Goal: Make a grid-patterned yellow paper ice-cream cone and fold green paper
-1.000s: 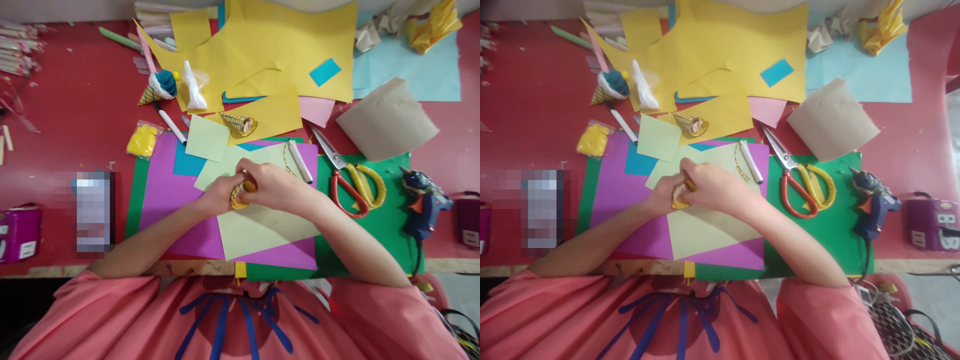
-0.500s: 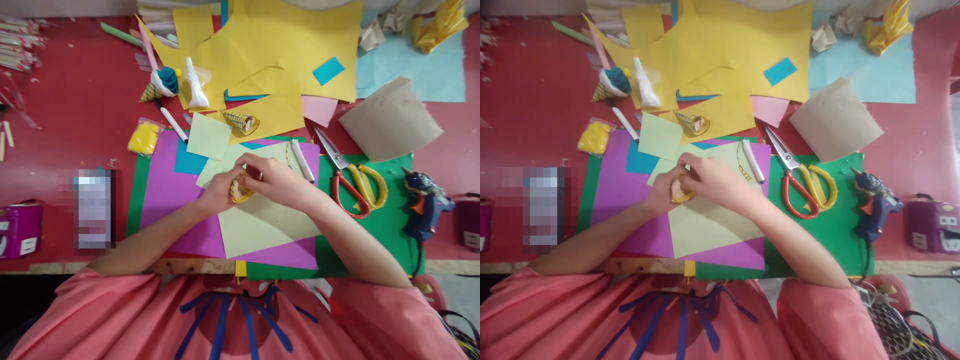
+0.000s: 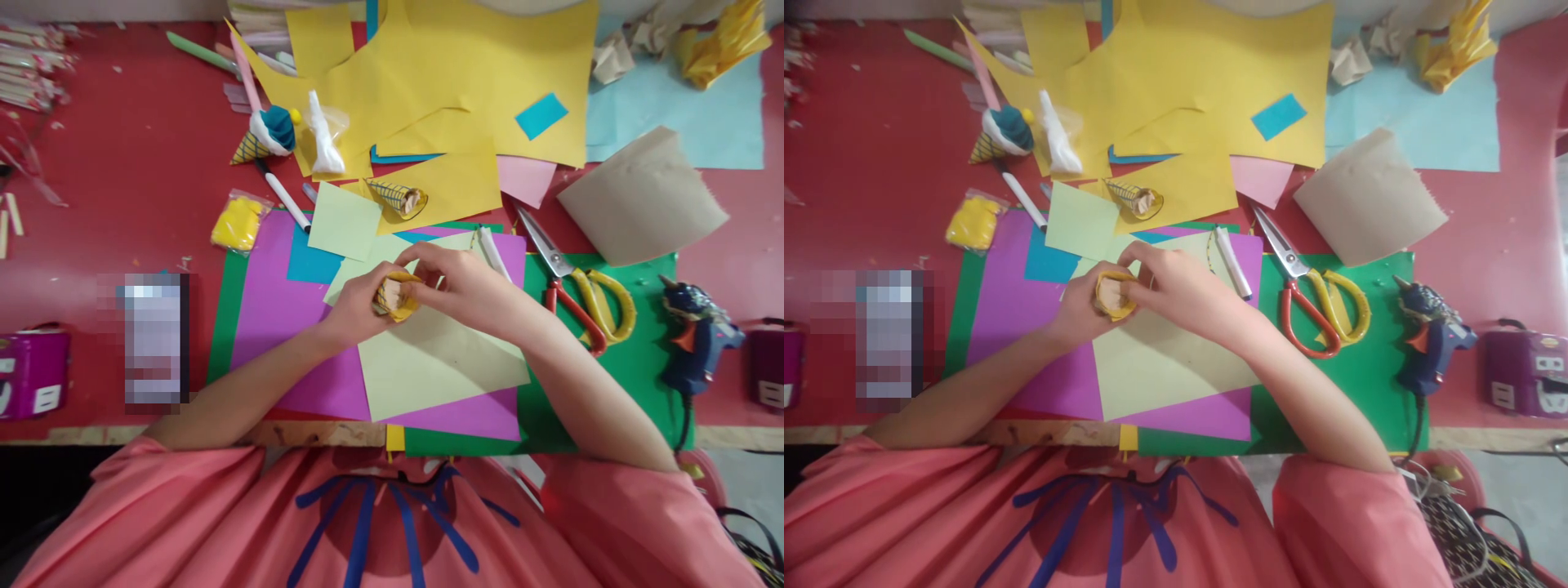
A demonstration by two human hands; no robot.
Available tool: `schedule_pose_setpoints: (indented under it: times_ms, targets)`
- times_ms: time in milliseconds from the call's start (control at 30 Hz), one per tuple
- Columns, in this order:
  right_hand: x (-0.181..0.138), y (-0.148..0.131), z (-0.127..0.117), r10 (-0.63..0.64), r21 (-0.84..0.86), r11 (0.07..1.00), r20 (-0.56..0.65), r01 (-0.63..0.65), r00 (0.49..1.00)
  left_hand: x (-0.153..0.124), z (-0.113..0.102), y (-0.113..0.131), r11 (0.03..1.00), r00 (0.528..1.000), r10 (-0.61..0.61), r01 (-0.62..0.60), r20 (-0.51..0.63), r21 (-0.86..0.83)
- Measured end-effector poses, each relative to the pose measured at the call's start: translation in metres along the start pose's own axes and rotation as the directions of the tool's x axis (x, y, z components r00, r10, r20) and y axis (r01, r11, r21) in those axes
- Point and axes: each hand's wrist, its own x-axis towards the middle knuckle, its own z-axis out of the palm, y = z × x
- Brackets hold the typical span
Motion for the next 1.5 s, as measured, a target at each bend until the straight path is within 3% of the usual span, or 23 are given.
schedule_pose_setpoints:
  times_ms: [133,267,400,567,733,933,1267,1367,1500]
  targets:
    - [0.001,0.002,0.003,-0.004,-0.023,1.000,0.036,0.005,0.999,-0.003,-0.001,-0.002,0.998,0.995,-0.034,0.029,0.094,0.055]
    - [0.004,0.006,0.005,-0.011,0.093,0.996,0.157,-0.004,0.987,-0.004,-0.002,-0.003,0.997,0.986,-0.028,0.016,0.164,0.073]
    - [0.007,0.010,0.013,0.005,0.308,0.949,0.178,-0.060,0.984,-0.005,-0.003,-0.003,0.993,0.994,-0.021,0.008,0.105,0.119]
    - [0.009,0.007,0.028,0.035,0.567,0.812,0.195,-0.141,0.980,-0.006,-0.004,-0.003,0.978,0.989,0.145,-0.143,-0.001,0.154]
    - [0.010,0.005,0.035,0.074,0.626,0.768,0.122,-0.135,0.990,-0.007,-0.005,-0.001,0.983,1.000,0.019,-0.020,0.007,0.184]
    - [0.008,0.010,0.019,0.051,0.497,0.858,0.172,-0.131,0.984,-0.006,-0.003,-0.003,0.983,0.992,-0.106,0.114,-0.062,0.142]
    - [0.010,0.014,0.027,0.043,0.486,0.870,0.089,-0.081,0.995,-0.007,-0.004,-0.004,0.992,0.999,-0.037,0.039,-0.022,0.119]
    - [0.009,0.014,0.023,0.014,0.405,0.914,0.061,-0.037,0.998,-0.005,-0.004,-0.002,0.993,0.997,-0.071,0.071,-0.003,0.095]
    - [0.005,0.012,0.010,-0.031,0.227,0.974,0.142,-0.002,0.989,-0.004,-0.003,0.001,0.994,0.993,-0.107,0.105,0.047,0.037]
